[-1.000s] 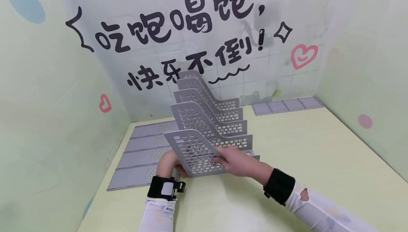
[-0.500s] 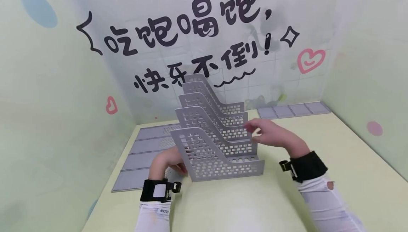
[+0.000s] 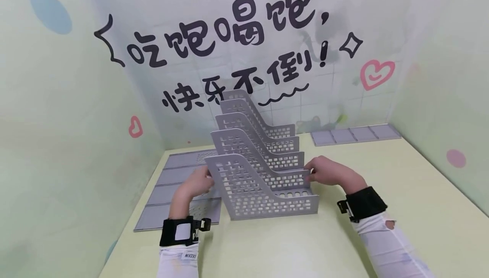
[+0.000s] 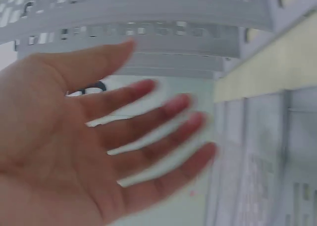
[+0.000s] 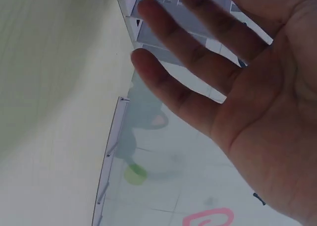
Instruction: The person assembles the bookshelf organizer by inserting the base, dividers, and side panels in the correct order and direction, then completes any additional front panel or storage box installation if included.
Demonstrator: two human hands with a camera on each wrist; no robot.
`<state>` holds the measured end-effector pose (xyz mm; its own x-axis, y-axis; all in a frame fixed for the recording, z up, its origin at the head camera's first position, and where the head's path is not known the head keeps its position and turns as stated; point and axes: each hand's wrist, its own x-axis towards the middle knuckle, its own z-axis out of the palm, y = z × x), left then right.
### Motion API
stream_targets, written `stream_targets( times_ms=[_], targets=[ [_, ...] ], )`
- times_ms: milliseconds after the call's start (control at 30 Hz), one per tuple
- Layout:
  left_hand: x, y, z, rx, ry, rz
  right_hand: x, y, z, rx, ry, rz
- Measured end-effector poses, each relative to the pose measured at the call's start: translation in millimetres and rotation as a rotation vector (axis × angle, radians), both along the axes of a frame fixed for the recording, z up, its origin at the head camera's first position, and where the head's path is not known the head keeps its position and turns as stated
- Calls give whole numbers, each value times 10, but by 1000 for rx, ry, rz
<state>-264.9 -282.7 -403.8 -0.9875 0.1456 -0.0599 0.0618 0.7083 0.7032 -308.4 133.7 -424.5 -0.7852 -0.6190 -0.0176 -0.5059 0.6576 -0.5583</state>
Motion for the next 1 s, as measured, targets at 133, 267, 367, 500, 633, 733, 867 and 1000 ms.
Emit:
stream_targets(
  times_ms=[133, 267, 367, 500, 633, 733, 867, 1000],
  targets=[
    [77, 59, 261, 174, 207, 126, 20, 27, 76, 6, 67, -11],
    [263, 205, 574, 354, 412, 217, 108, 146, 244, 11, 109, -58],
    [460, 296, 741, 367, 589, 160, 189, 245, 371, -1, 129, -97],
    [685, 417, 871, 234, 775, -21, 300, 351, 549, -22, 159, -146],
    [812, 554, 926, -2, 728, -139, 407, 457, 723, -24, 188, -225],
    [850, 600, 919, -165, 597, -153, 481, 521, 827, -28, 218, -323],
    [864, 577, 901, -249, 460, -188, 570, 569, 928, -84, 221, -465],
    [857, 511, 903, -232, 357, -232, 618, 564, 982, -157, 195, -528]
  ],
)
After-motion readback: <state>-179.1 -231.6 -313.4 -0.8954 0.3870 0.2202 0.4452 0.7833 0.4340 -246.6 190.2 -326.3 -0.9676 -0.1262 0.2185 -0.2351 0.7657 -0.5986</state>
